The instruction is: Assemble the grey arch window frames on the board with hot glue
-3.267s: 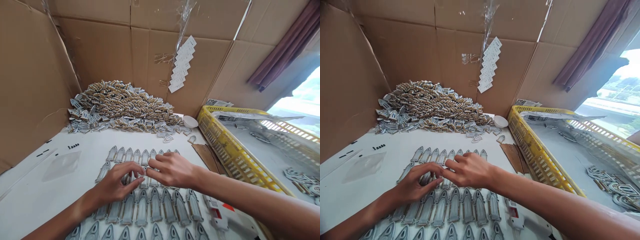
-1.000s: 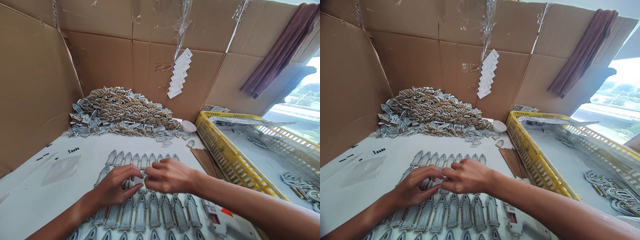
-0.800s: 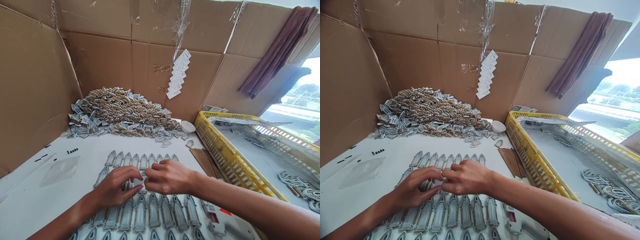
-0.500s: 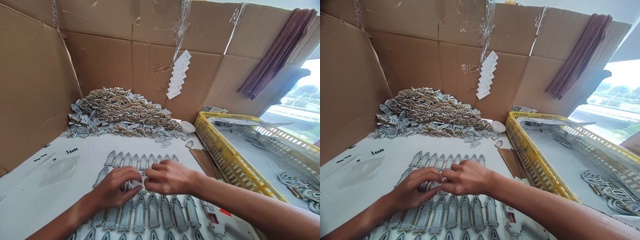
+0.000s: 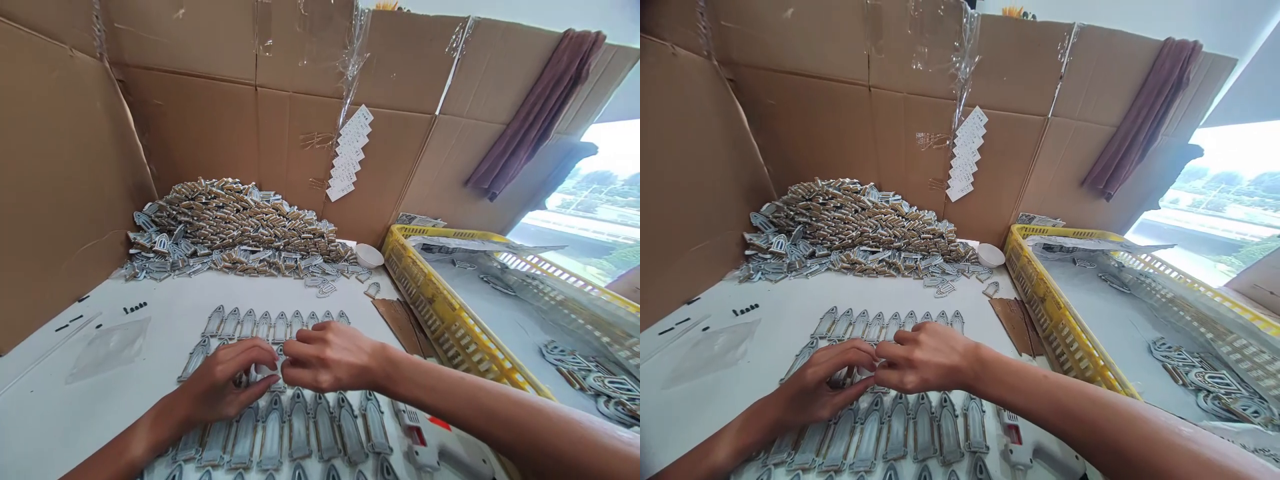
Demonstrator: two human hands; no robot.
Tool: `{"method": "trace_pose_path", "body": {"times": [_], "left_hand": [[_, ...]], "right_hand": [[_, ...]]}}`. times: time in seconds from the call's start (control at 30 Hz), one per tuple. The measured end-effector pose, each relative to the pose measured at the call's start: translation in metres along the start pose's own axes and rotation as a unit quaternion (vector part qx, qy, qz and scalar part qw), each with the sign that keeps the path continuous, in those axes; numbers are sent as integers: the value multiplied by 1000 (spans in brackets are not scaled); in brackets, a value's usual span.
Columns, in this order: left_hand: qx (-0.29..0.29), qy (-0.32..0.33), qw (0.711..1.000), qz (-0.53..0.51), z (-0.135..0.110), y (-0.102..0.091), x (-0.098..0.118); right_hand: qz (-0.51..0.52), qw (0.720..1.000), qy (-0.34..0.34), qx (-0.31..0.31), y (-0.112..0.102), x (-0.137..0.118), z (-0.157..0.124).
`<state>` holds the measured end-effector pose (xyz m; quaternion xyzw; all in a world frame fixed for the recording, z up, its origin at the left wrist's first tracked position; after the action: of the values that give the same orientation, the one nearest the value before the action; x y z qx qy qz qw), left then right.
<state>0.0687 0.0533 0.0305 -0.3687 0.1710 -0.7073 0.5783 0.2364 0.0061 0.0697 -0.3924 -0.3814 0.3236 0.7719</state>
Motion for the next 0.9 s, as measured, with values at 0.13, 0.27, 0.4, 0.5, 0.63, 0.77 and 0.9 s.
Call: {"method": "trace_pose_path", "body": {"times": [0.13, 0.27, 0.4, 0.5, 0.63, 0.77, 0.9], "left_hand": [[-3, 1, 1000, 5, -3, 0, -2], [-2, 1, 1000, 23, -4, 0, -3], [-1, -2, 1000, 26, -3, -1, -1], [-4, -6, 1000, 25, -2, -1, -1], [-5, -4, 999, 32, -1, -3, -1], [7, -6, 999, 52, -1, -5, -2], [0, -16, 999, 49, -3, -4, -5]], "right_hand": [[-4, 1000, -1, 11, -1, 1, 0], [-1, 1000, 1, 3, -1, 2, -1], [8, 1000, 5, 23, -6, 5, -1], [7, 1000, 7, 13, -5, 5, 0], [10, 1000, 11, 11, -5, 4, 1], [10, 1000, 14, -4, -2, 3, 0], [13, 1000, 16, -10, 0, 4, -1]]}}
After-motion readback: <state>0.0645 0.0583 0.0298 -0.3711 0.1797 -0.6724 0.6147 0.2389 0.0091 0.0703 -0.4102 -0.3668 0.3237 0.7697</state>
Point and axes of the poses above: each hand's wrist, its own z-axis towards the middle knuckle, its own y-axis out of the palm, x = y × z, the point moved 6 cm from there along z, towards the middle knuckle, and after that the axes turned 7 degrees about y, right-handed, at the moved point
